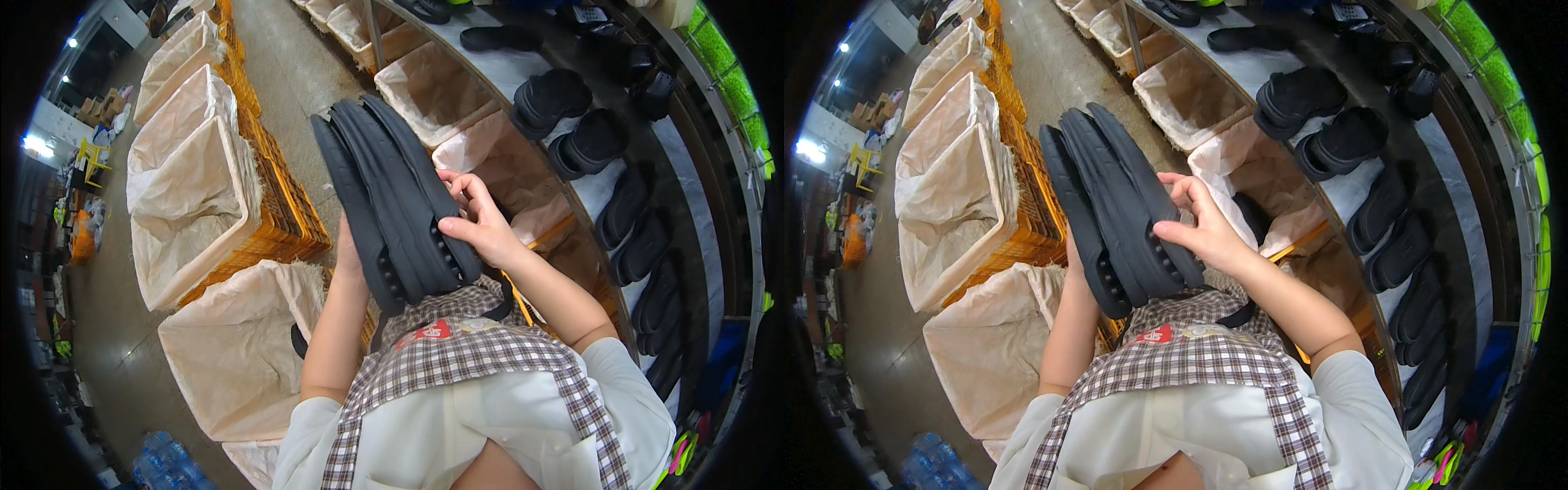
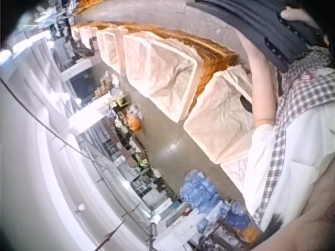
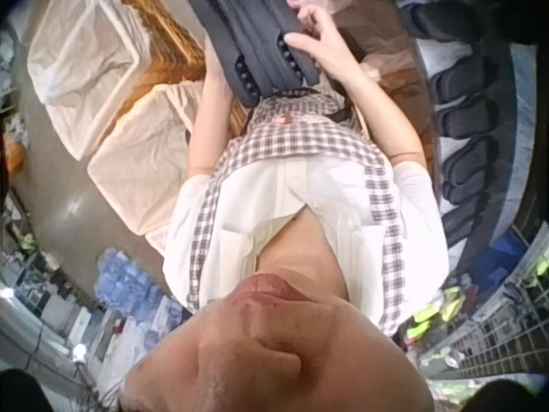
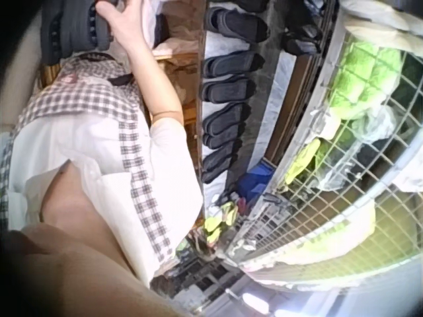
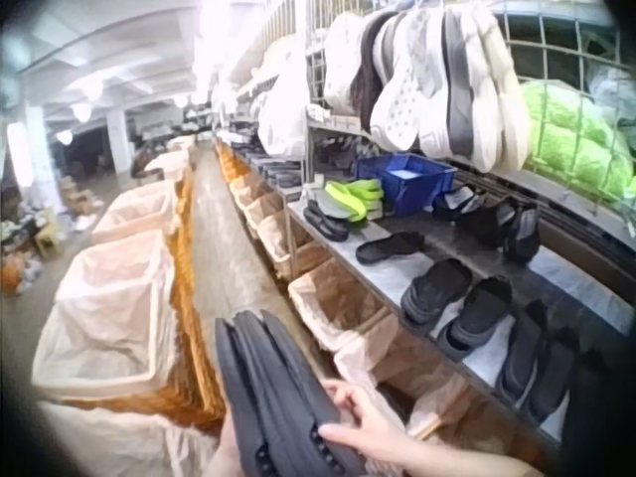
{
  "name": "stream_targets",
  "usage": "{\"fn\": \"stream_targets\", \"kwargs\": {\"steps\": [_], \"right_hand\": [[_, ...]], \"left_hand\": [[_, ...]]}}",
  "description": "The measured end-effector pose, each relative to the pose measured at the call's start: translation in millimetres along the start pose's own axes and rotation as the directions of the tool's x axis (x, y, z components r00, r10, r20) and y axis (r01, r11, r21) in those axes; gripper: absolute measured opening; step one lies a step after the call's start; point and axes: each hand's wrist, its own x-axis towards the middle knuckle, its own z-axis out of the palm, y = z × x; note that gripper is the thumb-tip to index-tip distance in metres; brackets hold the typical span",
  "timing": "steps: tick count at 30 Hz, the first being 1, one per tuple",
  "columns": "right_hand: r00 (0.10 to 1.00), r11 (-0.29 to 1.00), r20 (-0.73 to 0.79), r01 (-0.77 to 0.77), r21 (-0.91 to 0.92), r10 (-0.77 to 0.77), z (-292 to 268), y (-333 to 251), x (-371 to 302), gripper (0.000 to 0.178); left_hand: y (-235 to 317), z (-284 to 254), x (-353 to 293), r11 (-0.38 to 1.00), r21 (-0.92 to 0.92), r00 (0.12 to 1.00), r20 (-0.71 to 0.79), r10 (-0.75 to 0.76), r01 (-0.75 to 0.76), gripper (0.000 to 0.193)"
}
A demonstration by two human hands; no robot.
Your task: The person repeatedly picks up pairs of black and gray slippers from a shelf, turns them over to view the soles, and places them into yellow crates lined with white bags. The person handles the slippers one pair at a time and continues the cycle throughout the clip.
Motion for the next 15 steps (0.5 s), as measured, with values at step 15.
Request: {"fn": "stream_targets", "kwargs": {"steps": [15], "right_hand": [[0.974, 0.399, 0.171, -0.217, 0.891, 0.147, 5, -2, -12, 0.057]], "left_hand": [[-4, -21, -30, 0.931, -0.365, 0.952, 0.292, 0.097, 0.017, 0.059]]}}
